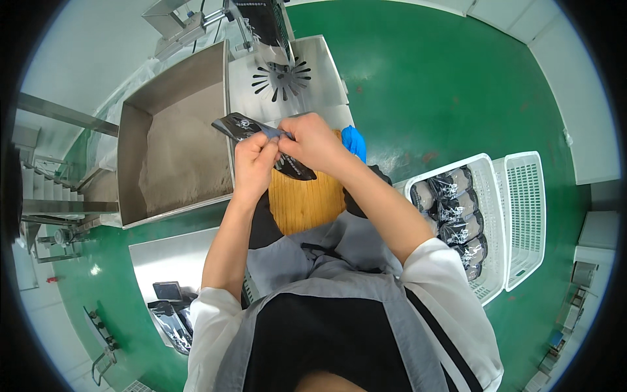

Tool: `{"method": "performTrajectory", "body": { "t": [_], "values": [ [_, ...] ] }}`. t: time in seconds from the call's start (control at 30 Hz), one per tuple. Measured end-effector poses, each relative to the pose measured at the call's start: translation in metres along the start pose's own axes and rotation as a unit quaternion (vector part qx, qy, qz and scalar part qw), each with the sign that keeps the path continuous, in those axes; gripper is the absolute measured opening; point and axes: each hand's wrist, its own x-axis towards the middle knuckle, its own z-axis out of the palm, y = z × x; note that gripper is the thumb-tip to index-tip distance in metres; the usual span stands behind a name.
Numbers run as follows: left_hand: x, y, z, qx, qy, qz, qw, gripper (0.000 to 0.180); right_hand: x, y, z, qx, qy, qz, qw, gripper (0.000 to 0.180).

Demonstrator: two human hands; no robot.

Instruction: Preparing and filling product pouches with powder using an industrial machine and a scoop.

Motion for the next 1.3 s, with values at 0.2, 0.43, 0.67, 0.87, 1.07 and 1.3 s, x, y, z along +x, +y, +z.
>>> {"method": "performTrajectory", "body": {
  "t": [0.2,0.43,0.67,0.87,1.07,1.3],
  "values": [
    [-0.008,0.015,-0.002,0.042,-0.008,0.081,0.996,0.031,0.011,0.035,-0.031,-0.083,0.17,0.097,0.977,0.027],
    [0.014,0.017,-0.005,-0.074,-0.063,-0.05,0.994,0.033,-0.022,0.007,-0.029,-0.314,0.139,-0.482,0.806,0.025],
    [-0.015,0.047,0.029,0.304,-0.14,0.179,0.925,0.013,-0.029,0.002,-0.024,0.081,-0.022,0.082,0.993,0.02],
    [-0.065,0.096,0.09,0.198,-0.211,0.316,0.904,0.011,0.01,0.027,0.031,-0.002,0.068,0.082,0.994,0.059],
    [-0.096,0.089,0.082,0.193,-0.225,0.285,0.912,0.011,-0.003,0.018,0.057,-0.319,0.133,-0.166,0.923,0.065],
    [-0.106,0.093,0.088,0.125,-0.254,0.299,0.911,0.01,0.0,0.022,0.048,-0.195,0.033,-0.08,0.977,0.077]
  ]
}}
